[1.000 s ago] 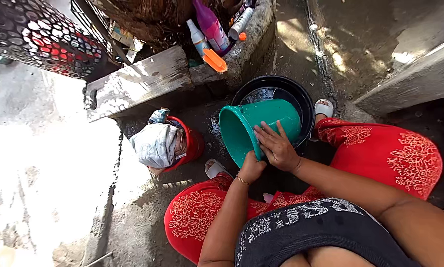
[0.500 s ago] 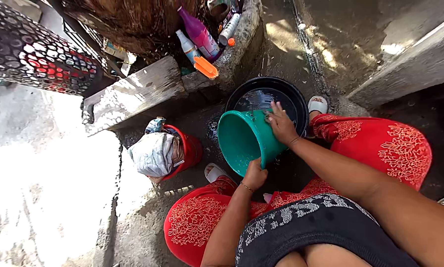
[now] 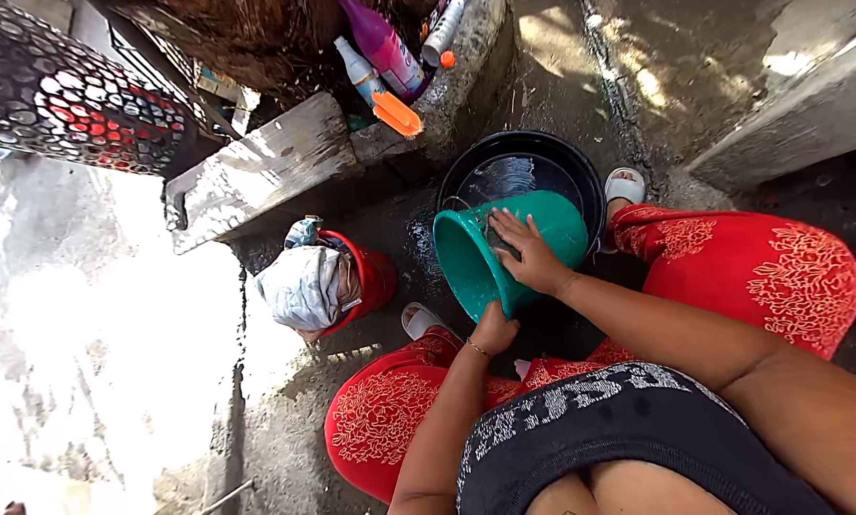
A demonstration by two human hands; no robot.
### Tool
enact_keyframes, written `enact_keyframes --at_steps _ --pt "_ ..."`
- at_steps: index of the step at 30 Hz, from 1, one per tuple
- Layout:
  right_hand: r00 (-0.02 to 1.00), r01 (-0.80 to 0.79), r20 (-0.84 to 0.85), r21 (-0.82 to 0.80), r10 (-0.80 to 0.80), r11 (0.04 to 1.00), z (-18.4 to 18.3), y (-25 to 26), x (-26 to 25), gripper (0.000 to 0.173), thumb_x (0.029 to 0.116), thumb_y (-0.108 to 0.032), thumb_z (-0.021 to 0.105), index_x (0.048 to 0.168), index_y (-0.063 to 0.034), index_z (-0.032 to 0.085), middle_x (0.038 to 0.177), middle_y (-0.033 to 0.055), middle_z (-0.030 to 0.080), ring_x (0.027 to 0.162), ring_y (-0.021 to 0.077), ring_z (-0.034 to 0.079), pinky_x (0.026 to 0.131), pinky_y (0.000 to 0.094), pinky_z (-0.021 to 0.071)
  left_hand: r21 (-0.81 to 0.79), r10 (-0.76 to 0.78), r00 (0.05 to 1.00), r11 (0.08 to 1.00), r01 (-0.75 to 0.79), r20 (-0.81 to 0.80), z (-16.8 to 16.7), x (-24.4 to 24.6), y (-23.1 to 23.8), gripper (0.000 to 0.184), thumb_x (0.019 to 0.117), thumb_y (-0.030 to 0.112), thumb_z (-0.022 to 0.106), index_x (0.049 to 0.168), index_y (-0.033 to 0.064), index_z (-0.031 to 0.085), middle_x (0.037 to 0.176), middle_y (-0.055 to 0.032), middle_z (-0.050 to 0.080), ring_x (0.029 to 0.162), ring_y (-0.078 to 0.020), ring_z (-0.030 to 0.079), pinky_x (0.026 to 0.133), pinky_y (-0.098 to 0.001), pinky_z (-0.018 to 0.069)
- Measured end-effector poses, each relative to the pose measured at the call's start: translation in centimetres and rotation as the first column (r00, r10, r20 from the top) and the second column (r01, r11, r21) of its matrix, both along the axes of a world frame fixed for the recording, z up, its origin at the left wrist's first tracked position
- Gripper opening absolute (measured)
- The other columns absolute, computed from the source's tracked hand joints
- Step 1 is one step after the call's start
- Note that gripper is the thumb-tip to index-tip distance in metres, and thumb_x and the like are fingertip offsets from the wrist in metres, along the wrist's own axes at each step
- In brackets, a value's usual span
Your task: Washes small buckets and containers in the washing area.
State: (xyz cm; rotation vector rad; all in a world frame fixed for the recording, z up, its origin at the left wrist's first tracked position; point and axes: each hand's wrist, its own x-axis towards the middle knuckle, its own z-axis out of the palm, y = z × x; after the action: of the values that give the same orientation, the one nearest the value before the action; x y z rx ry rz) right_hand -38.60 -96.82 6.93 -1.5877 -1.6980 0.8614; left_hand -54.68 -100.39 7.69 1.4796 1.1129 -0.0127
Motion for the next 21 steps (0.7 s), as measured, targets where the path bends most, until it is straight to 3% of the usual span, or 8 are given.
enact_keyframes --at_steps 3,9,13,15,18,19,21 --pt "1.0 -0.012 0.001 0.021 0.012 1.0 0.0 -0.2 0.2 0.053 0.1002 -0.016 0.057 0.151 -0.0013 0.05 0.162 0.0135 0.043 0.156 0.0293 0.029 0.126 0.0635 0.0091 0.0 0.004 1.0 1.0 -0.004 -0.014 -0.1 0.4 0.1 0.032 0.0895 -0.008 0.057 0.12 -0.0125 0.062 0.118 -0.025 0.068 0.113 -0.025 0.067 0.102 -0.039 0.0511" --pt "0.998 -0.058 -0.023 -0.091 0.056 0.994 -0.1 4.5 0.9 0.042 0.1054 -0.027 0.054 0.141 -0.0065 0.063 0.152 0.008 0.056 0.15 0.0267 0.041 0.125 0.0654 0.0086 0.023 0.002 0.999 1.0 -0.002 -0.037 0.3 0.5 0.3 0.03 0.0892 -0.008 0.057 0.119 -0.0119 0.063 0.116 -0.0235 0.069 0.111 -0.0233 0.068 0.1 -0.0379 0.0521" --pt "0.996 -0.019 -0.084 0.015 0.02 1.0 -1.5 4.4 2.2 0.036 0.1066 -0.023 0.052 0.131 -0.0043 0.071 0.143 0.0066 0.064 0.144 0.0284 0.05 0.126 0.0607 0.0187 0.024 0.054 0.999 0.998 -0.054 0.006 -0.1 0.4 0.1 0.029 0.0873 -0.01 0.056 0.115 -0.0119 0.064 0.111 -0.0219 0.07 0.106 -0.0199 0.068 0.096 -0.0359 0.053" --pt "0.999 0.047 -0.022 -0.014 -0.047 0.999 -2.7 4.5 3.8 0.038 0.1089 -0.023 0.046 0.131 -0.0016 0.069 0.145 0.01 0.062 0.146 0.0321 0.047 0.126 0.0601 0.0185 0.011 0.097 0.994 0.995 -0.097 0.048 -0.5 0.7 -0.1 0.03 0.0863 -0.011 0.055 0.115 -0.0118 0.065 0.111 -0.0208 0.07 0.104 -0.0176 0.068 0.095 -0.0341 0.0533" --pt "0.982 0.145 0.125 -0.025 -0.14 0.989 -4.1 4.4 4.9 0.043 0.11 -0.023 0.039 0.131 0.0006 0.068 0.156 0.0161 0.05 0.154 0.0389 0.031 0.125 0.0637 0.0155 -0.018 0.085 0.996 0.996 -0.085 0.031 -0.2 1.0 -0.2 0.032 0.0874 -0.011 0.056 0.119 -0.0119 0.063 0.116 -0.0224 0.069 0.109 -0.02 0.067 0.099 -0.0357 0.0522" --pt "0.977 0.15 0.152 0.002 -0.148 0.989 -3.6 4.1 4.4 0.042 0.1091 -0.019 0.039 0.131 0.0018 0.067 0.158 0.0186 0.047 0.154 0.0396 0.03 0.125 0.0634 0.0169 -0.022 0.062 0.998 0.998 -0.061 0.013 -0.2 1.2 -0.1 0.033 0.088 -0.01 0.057 0.12 -0.0118 0.063 0.117 -0.0231 0.069 0.112 -0.0218 0.067 0.101 -0.0371 0.052" --pt "0.982 0.095 0.16 0.068 -0.105 0.993 -1.5 2.7 2.6 0.039 0.1069 -0.012 0.042 0.135 0.0023 0.065 0.155 0.0192 0.05 0.15 0.0362 0.04 0.125 0.0596 0.0233 -0.023 0.019 1.0 1.0 -0.02 -0.023 -0.1 1.5 0.1 0.032 0.089 -0.009 0.058 0.121 -0.0115 0.062 0.118 -0.0237 0.069 0.113 -0.0238 0.067 0.101 -0.0391 0.0519"
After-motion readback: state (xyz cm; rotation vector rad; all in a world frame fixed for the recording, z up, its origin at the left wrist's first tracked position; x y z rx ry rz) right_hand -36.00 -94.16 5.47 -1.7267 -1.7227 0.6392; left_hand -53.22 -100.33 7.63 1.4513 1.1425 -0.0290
